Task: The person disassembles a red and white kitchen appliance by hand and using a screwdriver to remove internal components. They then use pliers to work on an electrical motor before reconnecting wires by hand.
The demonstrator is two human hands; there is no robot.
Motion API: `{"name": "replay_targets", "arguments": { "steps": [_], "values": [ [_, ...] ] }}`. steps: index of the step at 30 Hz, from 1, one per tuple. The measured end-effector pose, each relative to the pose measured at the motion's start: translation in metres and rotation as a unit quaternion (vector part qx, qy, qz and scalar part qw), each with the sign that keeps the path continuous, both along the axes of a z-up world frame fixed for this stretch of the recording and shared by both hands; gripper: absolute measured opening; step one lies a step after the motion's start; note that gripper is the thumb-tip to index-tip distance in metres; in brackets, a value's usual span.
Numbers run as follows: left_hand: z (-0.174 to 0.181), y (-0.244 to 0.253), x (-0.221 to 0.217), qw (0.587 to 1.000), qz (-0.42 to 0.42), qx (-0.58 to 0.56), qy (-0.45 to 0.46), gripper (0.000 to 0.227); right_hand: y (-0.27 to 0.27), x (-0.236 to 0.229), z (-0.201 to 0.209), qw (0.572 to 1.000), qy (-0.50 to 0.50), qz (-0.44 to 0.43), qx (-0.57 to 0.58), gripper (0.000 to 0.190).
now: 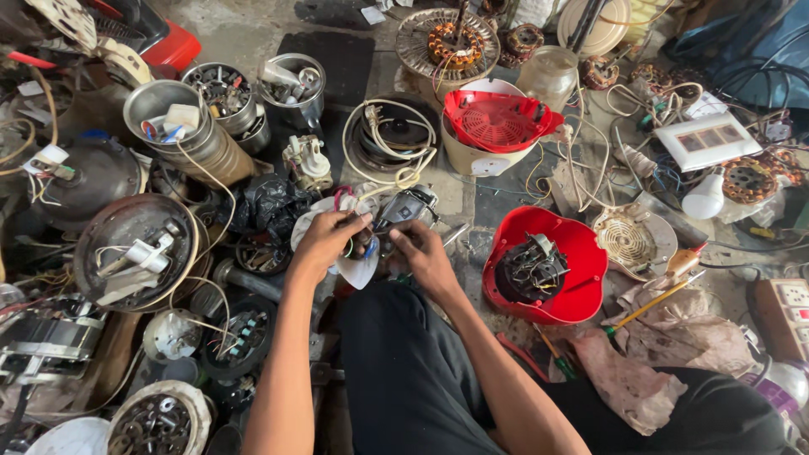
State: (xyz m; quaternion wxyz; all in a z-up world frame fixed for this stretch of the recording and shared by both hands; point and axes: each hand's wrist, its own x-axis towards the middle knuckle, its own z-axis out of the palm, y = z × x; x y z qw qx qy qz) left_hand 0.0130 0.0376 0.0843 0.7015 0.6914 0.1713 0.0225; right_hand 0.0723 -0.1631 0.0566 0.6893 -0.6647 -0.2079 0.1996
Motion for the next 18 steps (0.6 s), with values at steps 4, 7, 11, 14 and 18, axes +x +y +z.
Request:
{"name": "replay_targets", "arguments": {
  "steps": [4,7,11,14,18],
  "values": [
    [0.013,0.0,-0.004,0.999,-0.014,-0.012,0.038,0.025,-0.001,-0.007,0.019,0.995,0.091,0.027,0.012,0.027],
    [0.01,-0.002,-0.004,0.998,0.011,-0.02,0.06,0.02,-0.008,-0.013,0.024,0.998,0.055,0.037,-0.02,0.027],
    [0.007,-0.008,-0.004,0.999,-0.008,-0.04,0.005,0.017,-0.008,-0.015,0.016,0.997,-0.033,0.044,-0.05,0.027],
    [0.015,-0.018,-0.005,0.999,0.024,0.035,0.01,0.017,-0.011,-0.018,0.012,0.999,0.006,0.043,-0.01,0.026],
    [0.019,-0.03,-0.006,0.989,0.058,0.131,-0.041,0.017,-0.012,-0.022,0.008,0.999,0.027,0.023,-0.022,0.023]
  ]
}}
